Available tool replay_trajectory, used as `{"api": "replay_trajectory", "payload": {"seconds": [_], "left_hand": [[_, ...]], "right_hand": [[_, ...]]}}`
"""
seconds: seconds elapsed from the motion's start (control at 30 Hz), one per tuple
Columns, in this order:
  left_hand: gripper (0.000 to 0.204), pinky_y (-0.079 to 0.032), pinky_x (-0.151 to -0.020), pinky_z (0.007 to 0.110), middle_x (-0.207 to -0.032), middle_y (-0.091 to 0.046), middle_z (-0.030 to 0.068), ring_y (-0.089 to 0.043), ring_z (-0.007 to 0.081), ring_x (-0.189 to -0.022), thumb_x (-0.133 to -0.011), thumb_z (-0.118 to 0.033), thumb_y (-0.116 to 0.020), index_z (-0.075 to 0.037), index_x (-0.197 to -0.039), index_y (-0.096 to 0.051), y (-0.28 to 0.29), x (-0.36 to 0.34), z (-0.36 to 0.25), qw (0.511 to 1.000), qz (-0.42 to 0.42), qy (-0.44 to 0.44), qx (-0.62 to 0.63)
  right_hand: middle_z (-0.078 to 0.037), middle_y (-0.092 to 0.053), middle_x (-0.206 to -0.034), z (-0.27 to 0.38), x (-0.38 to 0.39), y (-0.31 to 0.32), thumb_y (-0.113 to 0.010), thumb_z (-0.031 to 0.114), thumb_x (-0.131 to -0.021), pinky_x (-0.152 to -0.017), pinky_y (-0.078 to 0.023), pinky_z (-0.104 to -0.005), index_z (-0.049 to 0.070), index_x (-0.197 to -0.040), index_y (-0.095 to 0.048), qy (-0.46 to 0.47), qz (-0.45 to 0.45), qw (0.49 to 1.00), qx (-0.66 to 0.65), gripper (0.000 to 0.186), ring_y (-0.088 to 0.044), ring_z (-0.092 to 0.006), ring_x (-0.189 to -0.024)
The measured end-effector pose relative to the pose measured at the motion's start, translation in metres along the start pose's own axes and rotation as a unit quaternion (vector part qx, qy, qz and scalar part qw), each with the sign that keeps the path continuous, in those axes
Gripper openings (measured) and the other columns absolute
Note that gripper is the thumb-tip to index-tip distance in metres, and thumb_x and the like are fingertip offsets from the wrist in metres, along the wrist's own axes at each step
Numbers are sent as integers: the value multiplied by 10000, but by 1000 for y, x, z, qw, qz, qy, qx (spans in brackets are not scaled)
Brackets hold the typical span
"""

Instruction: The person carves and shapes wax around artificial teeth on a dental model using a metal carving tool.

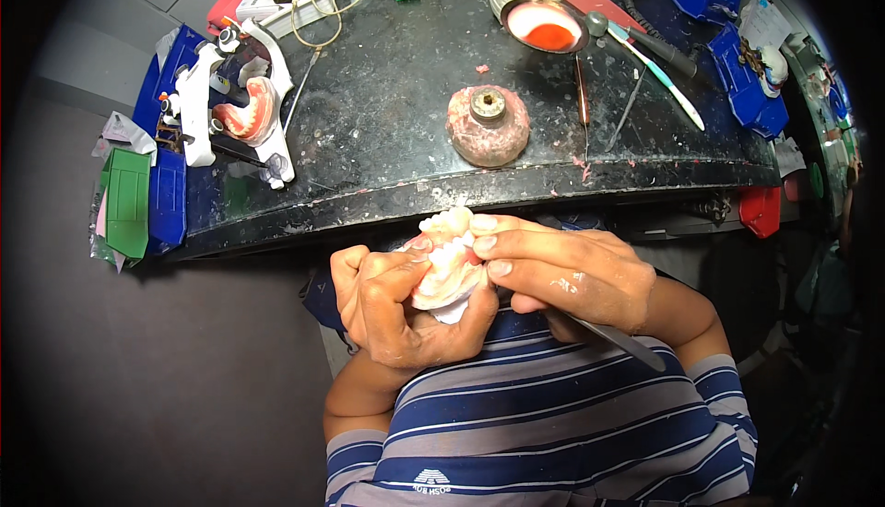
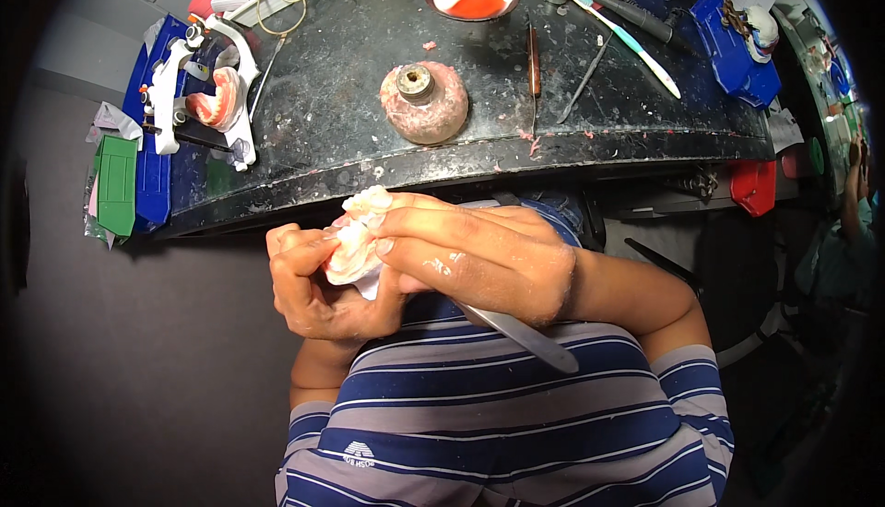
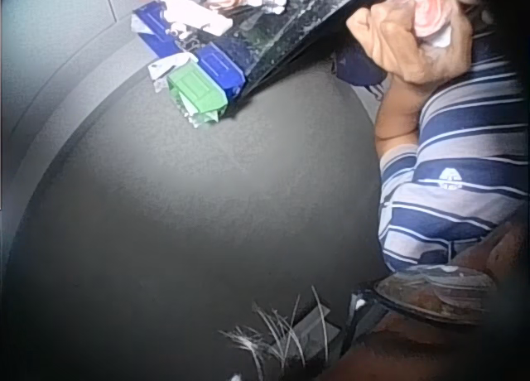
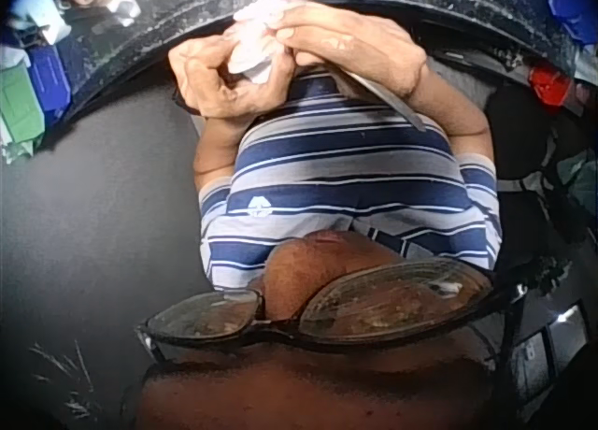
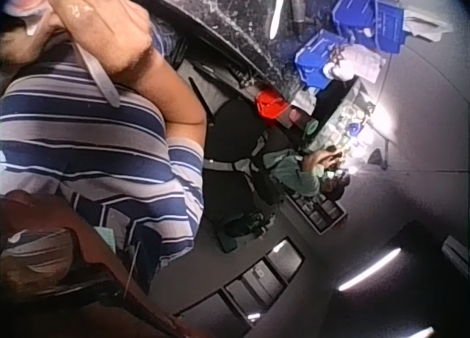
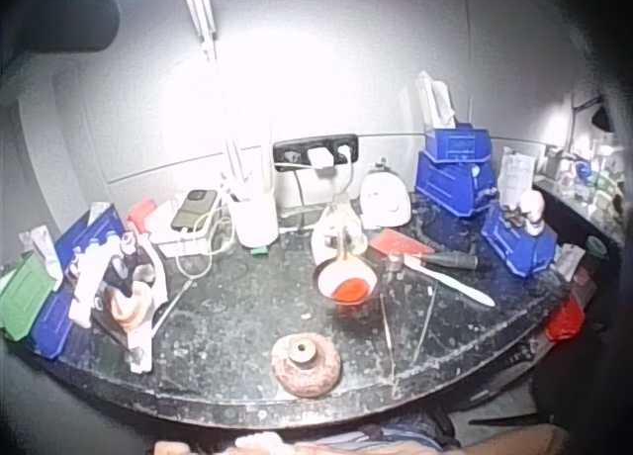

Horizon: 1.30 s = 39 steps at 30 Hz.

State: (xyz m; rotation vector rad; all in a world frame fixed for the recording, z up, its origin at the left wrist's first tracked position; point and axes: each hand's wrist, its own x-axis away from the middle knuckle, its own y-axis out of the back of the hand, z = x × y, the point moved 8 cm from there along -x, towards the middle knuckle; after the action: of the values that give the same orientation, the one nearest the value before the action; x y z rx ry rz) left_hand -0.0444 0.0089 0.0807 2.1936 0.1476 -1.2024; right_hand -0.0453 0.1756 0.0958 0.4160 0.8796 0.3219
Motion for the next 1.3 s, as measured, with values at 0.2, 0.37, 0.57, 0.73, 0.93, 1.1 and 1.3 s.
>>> {"api": "replay_trajectory", "payload": {"seconds": [0.2, 0.37, 0.57, 0.73, 0.93, 1.1, 1.3], "left_hand": [[511, -392, -699, 380, -824, -707, 81, -631, 197, -619, -709, -272, -945, -58, -998, -581, -2, 2, -3, 999, 5, -33, -41], [501, -389, -689, 384, -829, -711, 90, -639, 206, -626, -709, -288, -947, -57, -973, -588, 0, 0, -5, 998, 13, -36, -57], [486, -391, -687, 388, -822, -708, 90, -639, 210, -629, -715, -288, -938, -59, -961, -587, 0, 0, -4, 998, 18, -36, -52], [489, -392, -691, 384, -823, -704, 90, -633, 208, -625, -713, -285, -941, -64, -958, -581, 0, -1, -6, 998, 24, -35, -46], [480, -407, -695, 373, -805, -688, 74, -606, 199, -619, -699, -241, -937, -61, -950, -570, -1, -3, -2, 1000, 12, -23, -11], [459, -423, -688, 344, -770, -660, 65, -560, 195, -611, -670, -168, -920, -53, -932, -560, -3, -3, 12, 992, 21, 69, 104], [451, -404, -682, 342, -772, -670, 53, -580, 175, -598, -665, -159, -911, -61, -930, -561, 0, -7, 4, 995, 33, 50, 80]], "right_hand": [[-169, -761, -1194, -3, -1, -1, -782, 43, -927, -1010, -629, -477, 21, -1192, -723, -14, 3, 1000, -26, 272, -773, -314, -1094], [-169, -771, -1163, -2, -3, -1, -782, 49, -929, -1011, -628, -472, 21, -1180, -728, -28, 7, 999, -23, 258, -777, -317, -1086], [-220, -761, -1009, -1, -6, 2, -738, -7, -896, -873, -661, -435, -70, -1051, -710, -7, -22, 999, -35, 170, -788, -375, -979], [-183, -796, -1065, -5, -6, 2, -721, 141, -1000, -974, -642, -468, -11, -1080, -744, -43, -20, 998, -36, 174, -788, -348, -1057], [-196, -773, -1058, -2, -6, 7, -773, 7, -885, -854, -665, -407, -32, -1070, -727, -31, -10, 999, -36, 194, -793, -340, -994], [-161, -797, -1105, -7, -5, 5, -727, 240, -1001, -892, -663, -417, 23, -1073, -751, -49, -16, 998, -46, 230, -784, -339, -1085], [-165, -803, -1094, -9, -7, 6, -747, 213, -981, -899, -658, -425, 18, -1057, -762, -87, -23, 994, -69, 209, -788, -339, -1075]]}}
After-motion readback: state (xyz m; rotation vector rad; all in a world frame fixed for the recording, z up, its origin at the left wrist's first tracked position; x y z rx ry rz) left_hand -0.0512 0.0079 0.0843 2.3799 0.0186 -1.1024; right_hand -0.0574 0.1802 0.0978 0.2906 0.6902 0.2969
